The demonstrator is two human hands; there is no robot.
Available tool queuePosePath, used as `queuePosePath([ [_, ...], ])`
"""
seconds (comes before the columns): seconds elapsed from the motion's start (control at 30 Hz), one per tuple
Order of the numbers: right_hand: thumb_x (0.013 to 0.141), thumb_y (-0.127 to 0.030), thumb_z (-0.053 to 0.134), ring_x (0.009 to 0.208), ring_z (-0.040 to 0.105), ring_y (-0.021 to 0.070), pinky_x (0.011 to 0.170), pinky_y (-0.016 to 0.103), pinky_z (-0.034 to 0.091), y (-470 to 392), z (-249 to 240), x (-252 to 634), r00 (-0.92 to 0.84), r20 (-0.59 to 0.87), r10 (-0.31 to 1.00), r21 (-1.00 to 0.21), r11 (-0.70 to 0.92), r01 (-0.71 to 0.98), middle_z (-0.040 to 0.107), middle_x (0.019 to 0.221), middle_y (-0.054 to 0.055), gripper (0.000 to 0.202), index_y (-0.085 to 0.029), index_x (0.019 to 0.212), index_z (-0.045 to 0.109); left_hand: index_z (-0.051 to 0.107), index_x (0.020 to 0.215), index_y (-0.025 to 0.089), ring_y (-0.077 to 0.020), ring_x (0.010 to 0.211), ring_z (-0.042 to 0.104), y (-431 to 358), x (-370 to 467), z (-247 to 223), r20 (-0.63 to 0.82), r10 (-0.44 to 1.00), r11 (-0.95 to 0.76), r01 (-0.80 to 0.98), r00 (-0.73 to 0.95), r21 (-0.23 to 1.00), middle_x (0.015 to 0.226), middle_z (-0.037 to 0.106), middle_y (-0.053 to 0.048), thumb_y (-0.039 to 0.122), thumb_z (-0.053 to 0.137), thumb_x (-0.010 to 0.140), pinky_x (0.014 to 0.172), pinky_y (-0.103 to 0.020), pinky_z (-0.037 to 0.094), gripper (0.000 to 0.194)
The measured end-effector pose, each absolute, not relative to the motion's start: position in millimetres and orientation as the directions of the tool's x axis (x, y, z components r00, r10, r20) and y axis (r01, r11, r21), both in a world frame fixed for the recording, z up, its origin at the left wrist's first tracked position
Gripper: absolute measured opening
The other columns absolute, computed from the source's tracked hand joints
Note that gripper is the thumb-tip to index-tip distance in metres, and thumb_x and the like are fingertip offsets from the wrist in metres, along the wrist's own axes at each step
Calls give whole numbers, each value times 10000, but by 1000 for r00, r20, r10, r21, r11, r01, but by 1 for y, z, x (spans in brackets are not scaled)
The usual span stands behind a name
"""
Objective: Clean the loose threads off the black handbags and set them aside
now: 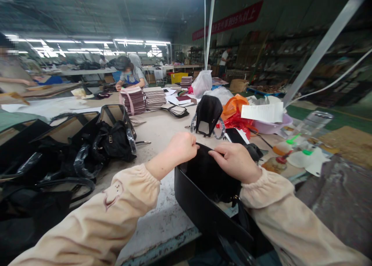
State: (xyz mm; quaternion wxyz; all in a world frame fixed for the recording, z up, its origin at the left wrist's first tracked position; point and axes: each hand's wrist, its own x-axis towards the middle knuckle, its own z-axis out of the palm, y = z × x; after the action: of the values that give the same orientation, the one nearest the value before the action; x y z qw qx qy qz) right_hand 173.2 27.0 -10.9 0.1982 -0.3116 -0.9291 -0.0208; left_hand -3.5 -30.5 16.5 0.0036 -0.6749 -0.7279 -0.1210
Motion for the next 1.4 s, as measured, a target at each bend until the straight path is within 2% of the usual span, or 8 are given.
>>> queuePosePath([
  [0.17, 884, -378, 466, 629, 537, 132, 584, 261, 298, 22, -8, 174, -710, 368, 600, -76, 781, 620, 623, 666, 26, 362, -188, 608, 602, 702, 679, 165, -169, 590, 540, -32, -4, 17, 159, 983, 68, 982, -96, 176, 639, 647, -60, 328, 542, 785, 548, -276, 341, 252],
  [0.37, 899, -509, 390, 699, 612, 162, 592, 255, 354, 15, 7, 173, -724, 280, 630, -134, 773, 621, 701, 752, 42, 447, -233, 756, 711, 712, 726, 163, -176, 621, 554, -35, -5, 18, 138, 987, 56, 979, -85, 197, 667, 656, -69, 314, 518, 796, 563, -274, 361, 255],
  [0.47, 907, -470, 392, 745, 627, 168, 613, 252, 375, 16, 11, 162, -723, 273, 635, -122, 768, 628, 717, 800, 43, 408, -247, 835, 726, 713, 726, 160, -182, 625, 560, -34, -6, 17, 148, 986, 49, 982, -76, 180, 679, 662, -78, 303, 508, 793, 570, -278, 365, 258],
  [0.63, 892, -401, 441, 717, 619, 169, 596, 266, 354, 19, 5, 144, -702, 279, 655, -36, 738, 674, 705, 763, 56, 362, -208, 731, 702, 706, 690, 162, -161, 591, 540, -36, -12, 16, 151, 987, 23, 978, -55, 209, 650, 654, -61, 312, 511, 787, 551, -265, 346, 265],
  [0.77, 887, -383, 452, 720, 612, 176, 607, 280, 344, 18, 1, 144, -693, 332, 640, -24, 740, 673, 697, 766, 68, 347, -188, 714, 681, 690, 655, 176, -128, 530, 490, -46, -21, 16, 87, 996, -41, 966, 20, 255, 589, 625, -19, 363, 545, 762, 510, -250, 299, 260],
  [0.97, 887, -363, 461, 722, 605, 177, 612, 285, 338, 14, 0, 146, -709, 356, 609, -34, 766, 641, 694, 783, 80, 330, -172, 725, 676, 651, 620, 171, -121, 530, 457, -55, -27, 16, 116, 993, -44, 978, 20, 203, 588, 607, -26, 373, 492, 800, 522, -255, 274, 314],
  [1.23, 889, -462, 464, 723, 605, 165, 629, 265, 350, 32, -8, 155, -735, 349, 581, -90, 802, 591, 686, 747, 53, 386, -190, 711, 673, 633, 592, 161, -134, 543, 463, -47, -18, 15, 140, 990, -7, 986, -17, 164, 583, 597, -38, 248, 449, 757, 531, -260, 286, 262],
  [1.4, 839, -540, 514, 761, 604, 168, 654, 253, 362, 40, -12, 162, -757, 336, 559, -117, 823, 556, 685, 752, 50, 403, -191, 723, 681, 635, 585, 161, -127, 519, 437, -47, -18, 16, 123, 991, 29, 985, -51, 169, 549, 578, -28, 258, 449, 748, 520, -259, 277, 265],
])
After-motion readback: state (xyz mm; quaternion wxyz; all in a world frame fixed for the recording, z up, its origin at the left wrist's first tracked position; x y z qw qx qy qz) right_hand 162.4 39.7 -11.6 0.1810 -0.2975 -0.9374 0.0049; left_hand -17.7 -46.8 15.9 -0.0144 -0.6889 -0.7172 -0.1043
